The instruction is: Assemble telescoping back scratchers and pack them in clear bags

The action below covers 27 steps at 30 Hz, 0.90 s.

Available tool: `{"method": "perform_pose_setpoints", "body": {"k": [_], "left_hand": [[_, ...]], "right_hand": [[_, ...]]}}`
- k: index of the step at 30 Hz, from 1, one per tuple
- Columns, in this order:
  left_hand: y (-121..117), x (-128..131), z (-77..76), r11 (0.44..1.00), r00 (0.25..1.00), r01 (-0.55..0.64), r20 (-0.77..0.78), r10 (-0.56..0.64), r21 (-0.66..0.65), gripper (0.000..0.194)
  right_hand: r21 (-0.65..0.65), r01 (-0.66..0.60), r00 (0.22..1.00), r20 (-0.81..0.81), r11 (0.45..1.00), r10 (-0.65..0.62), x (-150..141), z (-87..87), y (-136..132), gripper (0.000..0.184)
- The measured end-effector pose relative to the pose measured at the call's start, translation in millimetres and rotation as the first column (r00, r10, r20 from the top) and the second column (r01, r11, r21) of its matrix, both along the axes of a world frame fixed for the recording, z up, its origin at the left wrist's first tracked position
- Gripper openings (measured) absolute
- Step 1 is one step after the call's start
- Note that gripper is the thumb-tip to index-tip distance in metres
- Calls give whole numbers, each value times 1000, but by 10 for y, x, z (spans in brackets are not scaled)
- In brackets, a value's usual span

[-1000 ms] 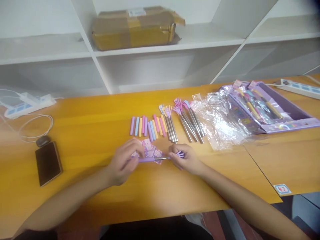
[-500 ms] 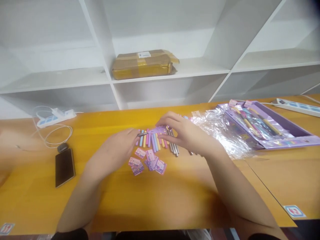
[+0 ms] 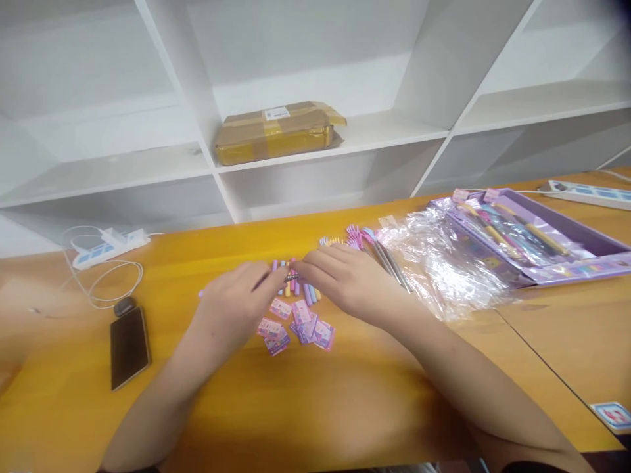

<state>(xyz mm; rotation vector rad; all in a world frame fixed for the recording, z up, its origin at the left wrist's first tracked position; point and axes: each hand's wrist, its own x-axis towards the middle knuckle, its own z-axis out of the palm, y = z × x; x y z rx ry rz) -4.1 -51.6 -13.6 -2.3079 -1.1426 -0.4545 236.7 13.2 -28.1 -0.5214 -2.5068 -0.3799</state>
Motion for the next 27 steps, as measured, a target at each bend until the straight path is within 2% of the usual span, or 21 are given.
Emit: {"method": "perform_pose_setpoints", "body": {"k": [6,13,21,25,27], "left_hand": [[55,-57,-50,1000,999,26,21,-26,4,23],[154,3,-108,992,983,119,143,-113,-32,16],[173,-3,-101,995,986,90,137,-94,33,9],[144,-37,-110,998,983,60,176,-62,19,14],[147,-58,-106,997,981,66,181,-71,29,16]], "right_hand": [[-9,36,999,37,999,-36,-39,-51,5,26],[24,99,995,24,995,-100,-41,-40,-46,27],[115,91,993,-84,989,-82,-56,-75,-37,23],[192,73,990,-130,979,-48,-31,-78,-24,22],[171,72,990,-132,983,-50,-27,-93,-13,24]]}}
